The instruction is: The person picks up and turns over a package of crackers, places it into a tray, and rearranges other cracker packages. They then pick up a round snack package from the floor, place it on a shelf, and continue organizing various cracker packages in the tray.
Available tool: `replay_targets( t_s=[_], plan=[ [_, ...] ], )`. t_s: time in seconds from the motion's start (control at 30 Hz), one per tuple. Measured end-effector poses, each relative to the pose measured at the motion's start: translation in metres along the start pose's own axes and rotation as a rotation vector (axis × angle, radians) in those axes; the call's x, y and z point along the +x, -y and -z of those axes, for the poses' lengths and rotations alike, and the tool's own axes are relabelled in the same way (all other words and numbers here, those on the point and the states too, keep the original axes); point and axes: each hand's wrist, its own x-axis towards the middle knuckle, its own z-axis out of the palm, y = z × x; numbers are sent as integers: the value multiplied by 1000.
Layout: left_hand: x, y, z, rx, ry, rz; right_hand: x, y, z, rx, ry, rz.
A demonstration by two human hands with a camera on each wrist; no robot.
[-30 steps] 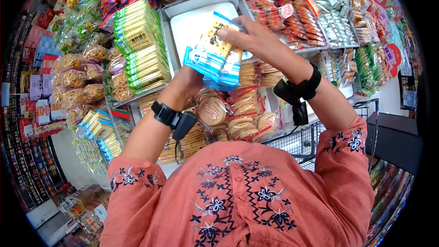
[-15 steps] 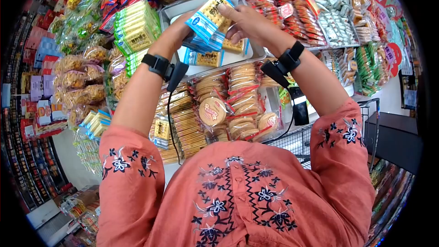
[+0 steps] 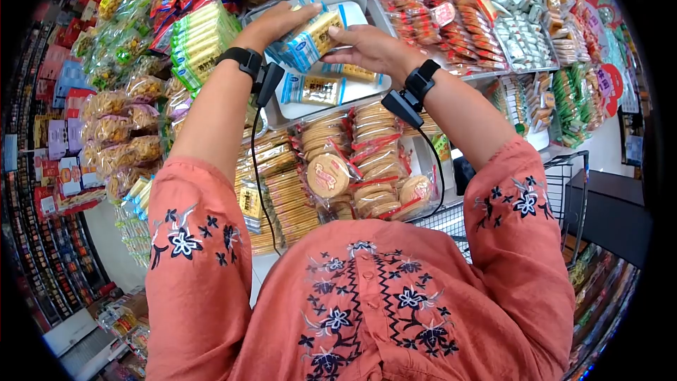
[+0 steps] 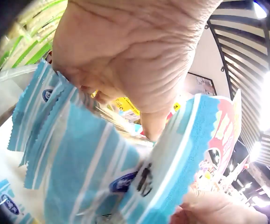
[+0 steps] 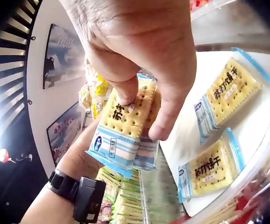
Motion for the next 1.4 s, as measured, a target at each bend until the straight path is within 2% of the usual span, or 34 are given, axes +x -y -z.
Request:
replay_targets(
  t_s=[0.07, 0.17, 0.27, 0.47, 0.57, 0.67, 0.97, 1.17, 1.4],
  plan=[
    [7, 8, -6, -40, -58, -57, 9, -8, 7, 22, -12, -32],
    [14, 11, -6, 81, -116, -47, 12, -13, 8, 26, -28, -41],
    [1, -8, -4, 78, -89, -63, 8, -12, 2, 38, -54, -57],
    [38, 24, -13, 71, -20, -103, 14, -28, 8, 118, -60, -62],
    [35, 15, -11, 130, 4, -55, 10, -27, 5, 63, -50, -69],
    [39, 23, -16, 204, -82, -51, 12, -30, 7, 29, -49, -98],
    [43, 32, -26, 177, -110, -79, 11, -32, 14, -165, -101, -152],
    [29, 20, -28, 193, -141, -39, 10, -35, 19, -121, -68, -111],
    [35, 19, -28, 227, -92, -70, 5, -30, 19, -86, -49, -140]
  ],
)
